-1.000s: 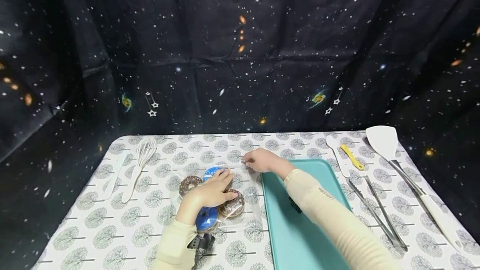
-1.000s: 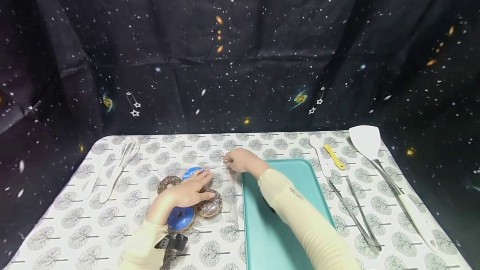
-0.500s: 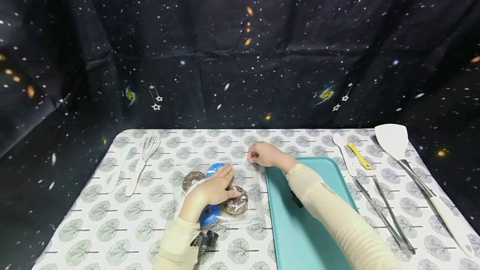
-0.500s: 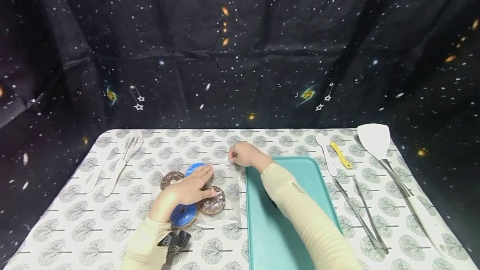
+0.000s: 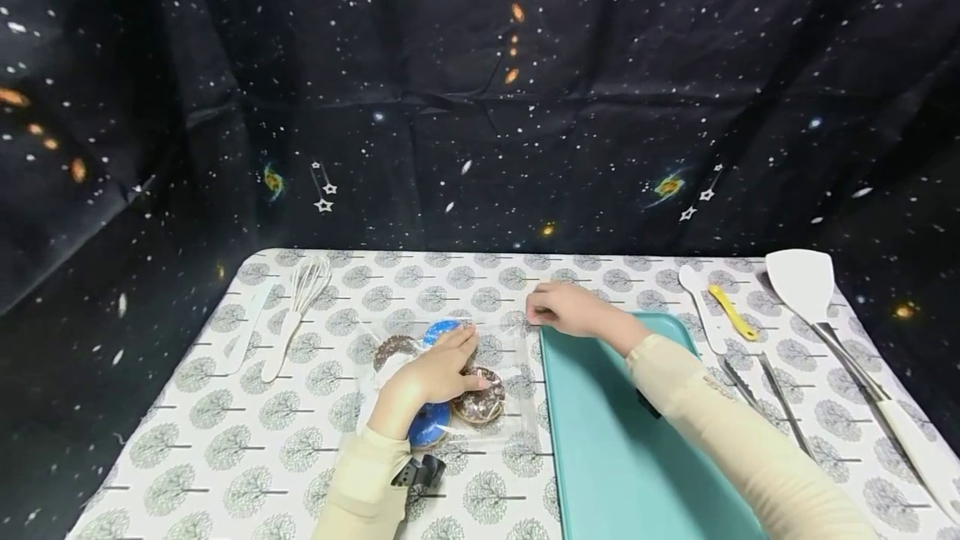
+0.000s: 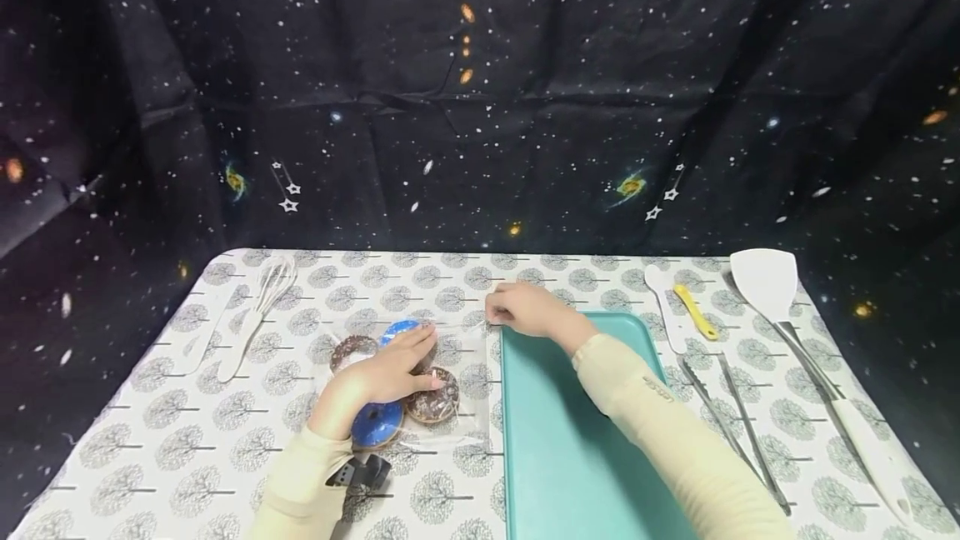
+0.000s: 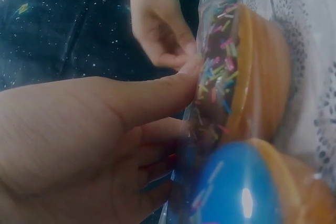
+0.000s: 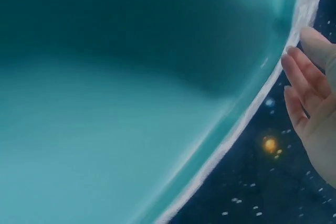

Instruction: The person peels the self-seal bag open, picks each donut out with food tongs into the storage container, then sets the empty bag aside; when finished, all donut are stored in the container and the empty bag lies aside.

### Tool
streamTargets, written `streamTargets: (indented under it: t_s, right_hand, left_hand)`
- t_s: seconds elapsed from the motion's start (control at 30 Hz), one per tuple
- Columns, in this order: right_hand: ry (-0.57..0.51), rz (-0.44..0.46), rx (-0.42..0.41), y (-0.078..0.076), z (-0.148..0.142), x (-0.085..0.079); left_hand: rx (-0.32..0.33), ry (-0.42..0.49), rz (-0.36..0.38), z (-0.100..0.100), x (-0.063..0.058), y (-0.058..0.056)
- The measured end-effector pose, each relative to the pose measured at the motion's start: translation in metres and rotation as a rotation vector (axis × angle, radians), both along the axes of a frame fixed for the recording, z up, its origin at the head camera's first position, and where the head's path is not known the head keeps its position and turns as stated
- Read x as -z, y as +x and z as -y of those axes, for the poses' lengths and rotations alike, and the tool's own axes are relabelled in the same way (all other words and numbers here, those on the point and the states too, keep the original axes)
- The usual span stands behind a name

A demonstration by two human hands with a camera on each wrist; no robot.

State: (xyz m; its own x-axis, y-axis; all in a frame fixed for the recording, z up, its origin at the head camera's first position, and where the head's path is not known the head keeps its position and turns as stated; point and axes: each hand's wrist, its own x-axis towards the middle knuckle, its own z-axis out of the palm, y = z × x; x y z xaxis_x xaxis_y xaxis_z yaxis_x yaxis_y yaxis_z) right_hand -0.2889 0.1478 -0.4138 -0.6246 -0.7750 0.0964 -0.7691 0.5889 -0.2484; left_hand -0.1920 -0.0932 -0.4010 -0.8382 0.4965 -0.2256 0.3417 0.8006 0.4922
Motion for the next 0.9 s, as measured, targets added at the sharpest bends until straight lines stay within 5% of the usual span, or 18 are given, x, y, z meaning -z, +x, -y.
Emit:
streamTargets:
  t_s: [0.13, 0.47, 0.77, 0.9]
  right_hand:
    - [0.003, -0.026, 0.036, 0.006, -0.001, 0.001]
    - [0.135, -0.218, -0.053, 0.014, 0.036, -0.007]
    - [0.171, -0.22, 0.018, 0.017, 0.032, -0.001]
    - [0.093, -0.174, 0.019, 0.018, 0.014, 0.004]
  left_hand:
    - [0.009, 0.006, 0.022, 0.002, -0.001, -0.001]
    - [0.017, -0.016, -0.021, 0.009, -0.001, -0.006]
    - [-0.005, -0.034, -0.013, -0.001, -0.001, -0.001]
    - [-0.019, -0.038, -0.009, -0.004, 0.001, -0.002]
